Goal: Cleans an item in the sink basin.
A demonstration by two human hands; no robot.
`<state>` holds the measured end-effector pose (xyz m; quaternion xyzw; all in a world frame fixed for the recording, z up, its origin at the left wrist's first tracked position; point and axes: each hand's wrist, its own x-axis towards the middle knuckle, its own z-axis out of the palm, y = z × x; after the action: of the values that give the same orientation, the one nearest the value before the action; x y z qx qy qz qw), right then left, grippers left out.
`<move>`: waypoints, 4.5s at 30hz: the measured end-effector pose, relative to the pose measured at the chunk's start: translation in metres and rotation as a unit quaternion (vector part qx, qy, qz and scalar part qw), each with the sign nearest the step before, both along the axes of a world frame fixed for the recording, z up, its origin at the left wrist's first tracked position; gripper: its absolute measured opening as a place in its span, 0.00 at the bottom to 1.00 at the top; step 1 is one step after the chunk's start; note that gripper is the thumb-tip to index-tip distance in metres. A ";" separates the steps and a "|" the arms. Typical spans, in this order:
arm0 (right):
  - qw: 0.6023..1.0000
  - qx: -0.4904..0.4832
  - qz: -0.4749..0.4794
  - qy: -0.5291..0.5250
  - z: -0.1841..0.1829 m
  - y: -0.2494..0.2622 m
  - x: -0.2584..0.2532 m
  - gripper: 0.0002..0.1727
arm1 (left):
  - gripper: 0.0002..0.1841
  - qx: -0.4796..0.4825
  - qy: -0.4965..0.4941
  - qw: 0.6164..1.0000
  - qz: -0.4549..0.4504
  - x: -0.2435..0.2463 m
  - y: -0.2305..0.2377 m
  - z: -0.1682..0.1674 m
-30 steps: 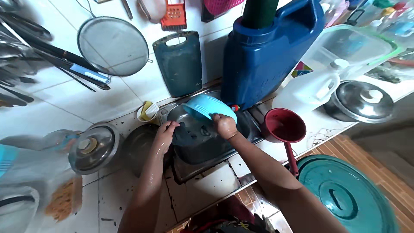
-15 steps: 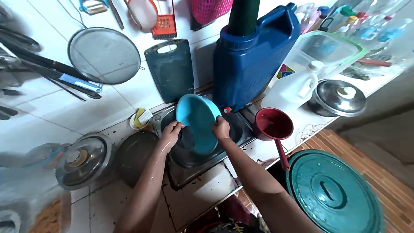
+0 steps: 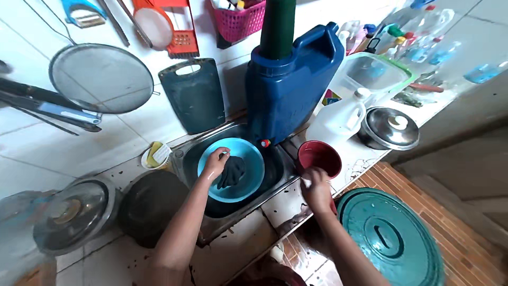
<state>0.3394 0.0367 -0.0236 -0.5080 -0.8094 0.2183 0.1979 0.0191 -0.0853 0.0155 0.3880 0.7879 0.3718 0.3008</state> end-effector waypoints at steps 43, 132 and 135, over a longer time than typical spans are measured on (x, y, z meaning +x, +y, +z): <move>0.918 -0.347 0.121 -0.151 0.057 -0.050 -0.108 0.20 | 0.25 -0.150 -0.177 0.966 0.117 0.015 0.033 -0.129; 0.816 -0.544 0.153 0.121 -0.039 0.020 -0.300 0.19 | 0.76 -0.027 -0.026 0.995 0.090 -0.033 0.031 -0.187; 0.761 -0.573 0.198 0.229 0.052 0.020 -0.286 0.18 | 0.66 0.053 -0.033 0.978 0.198 -0.030 0.027 -0.198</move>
<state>0.0534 0.0562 0.0289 -0.2901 -0.5464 0.7857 0.0014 -0.0107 -0.0586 -0.1827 0.2272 0.8181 0.4775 0.2262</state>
